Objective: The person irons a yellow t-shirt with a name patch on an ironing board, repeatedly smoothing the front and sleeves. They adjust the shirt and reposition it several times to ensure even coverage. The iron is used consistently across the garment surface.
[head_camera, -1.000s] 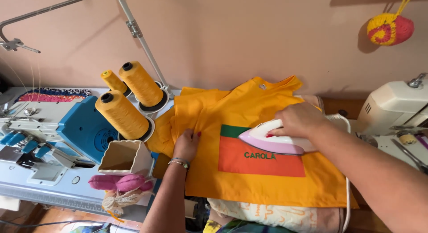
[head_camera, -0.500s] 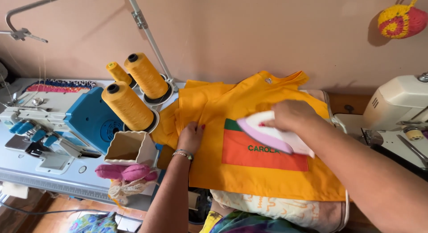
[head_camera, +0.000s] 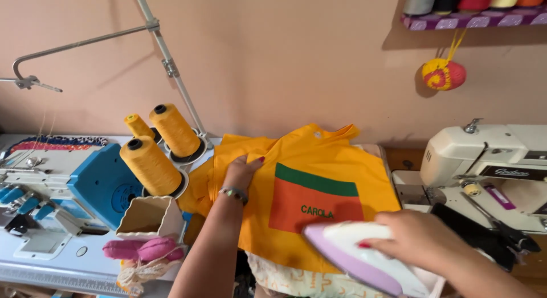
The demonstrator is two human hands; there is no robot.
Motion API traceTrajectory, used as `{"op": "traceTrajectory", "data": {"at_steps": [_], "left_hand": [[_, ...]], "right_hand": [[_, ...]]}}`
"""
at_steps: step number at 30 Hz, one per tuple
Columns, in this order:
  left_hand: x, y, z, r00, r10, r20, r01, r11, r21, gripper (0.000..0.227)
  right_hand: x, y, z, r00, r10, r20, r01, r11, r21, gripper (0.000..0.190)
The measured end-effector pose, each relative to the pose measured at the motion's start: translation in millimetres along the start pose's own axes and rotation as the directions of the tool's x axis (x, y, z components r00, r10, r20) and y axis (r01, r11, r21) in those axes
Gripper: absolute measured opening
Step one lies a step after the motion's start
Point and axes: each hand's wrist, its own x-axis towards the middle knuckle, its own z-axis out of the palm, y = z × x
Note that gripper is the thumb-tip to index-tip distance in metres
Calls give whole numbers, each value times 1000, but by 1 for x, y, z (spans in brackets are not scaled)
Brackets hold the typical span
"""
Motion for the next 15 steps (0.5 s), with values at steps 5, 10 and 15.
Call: {"op": "traceTrajectory", "data": {"at_steps": [5, 10, 15], "left_hand": [[-120, 14, -43, 959, 278, 59, -176, 745, -644, 23], [-197, -32, -92, 534, 845, -20, -786, 505, 356, 40], [-293, 80, -53, 876, -185, -446, -167, 751, -638, 44]], "right_hand": [[-3, 59, -13, 951, 290, -105, -236, 903, 358, 36], [55, 45, -52, 902, 370, -224, -124, 717, 686, 37], [184, 61, -7, 790, 371, -489, 194, 604, 773, 40]]}}
